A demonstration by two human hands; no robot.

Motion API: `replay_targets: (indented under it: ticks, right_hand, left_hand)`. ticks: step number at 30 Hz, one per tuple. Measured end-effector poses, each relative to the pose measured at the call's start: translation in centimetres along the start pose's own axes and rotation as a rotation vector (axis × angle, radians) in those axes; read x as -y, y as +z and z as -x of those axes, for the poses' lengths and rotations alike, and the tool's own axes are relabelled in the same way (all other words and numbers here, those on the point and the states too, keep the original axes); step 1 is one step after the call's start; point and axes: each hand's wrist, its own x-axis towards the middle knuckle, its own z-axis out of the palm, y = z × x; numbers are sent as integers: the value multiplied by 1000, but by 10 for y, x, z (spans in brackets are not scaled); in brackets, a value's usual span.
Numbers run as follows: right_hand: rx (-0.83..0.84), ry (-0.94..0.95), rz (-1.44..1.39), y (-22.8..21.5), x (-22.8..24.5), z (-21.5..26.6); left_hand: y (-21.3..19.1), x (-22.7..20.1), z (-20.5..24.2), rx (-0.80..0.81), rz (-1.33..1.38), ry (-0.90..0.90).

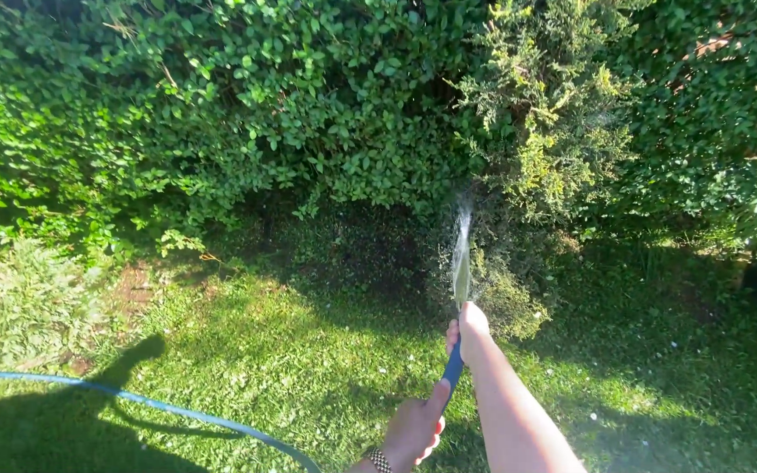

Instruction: The person uses a garden hose with a spray nozzle to water a hedge and several small trees in a backyard. The person moves along the hedge line, directing water at the base and foliage of the plants.

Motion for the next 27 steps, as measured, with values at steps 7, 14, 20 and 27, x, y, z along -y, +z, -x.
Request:
replay_targets:
  ticks: [7,14,20,27]
  right_hand:
    - [8,80,48,-36,-7,-2]
    - [34,90,40,-65,-29,-18]
    - [23,176,7,-86,-37,-20]
    - [5,272,-28,-114,-55,-37]
  left_hand:
    - [30,-3,-2,73,-35,-119]
    - [61,10,-3,77,-20,-173]
    - [82,20,-1,104,107,-223]
    - [100,14,7,64,-12,-302]
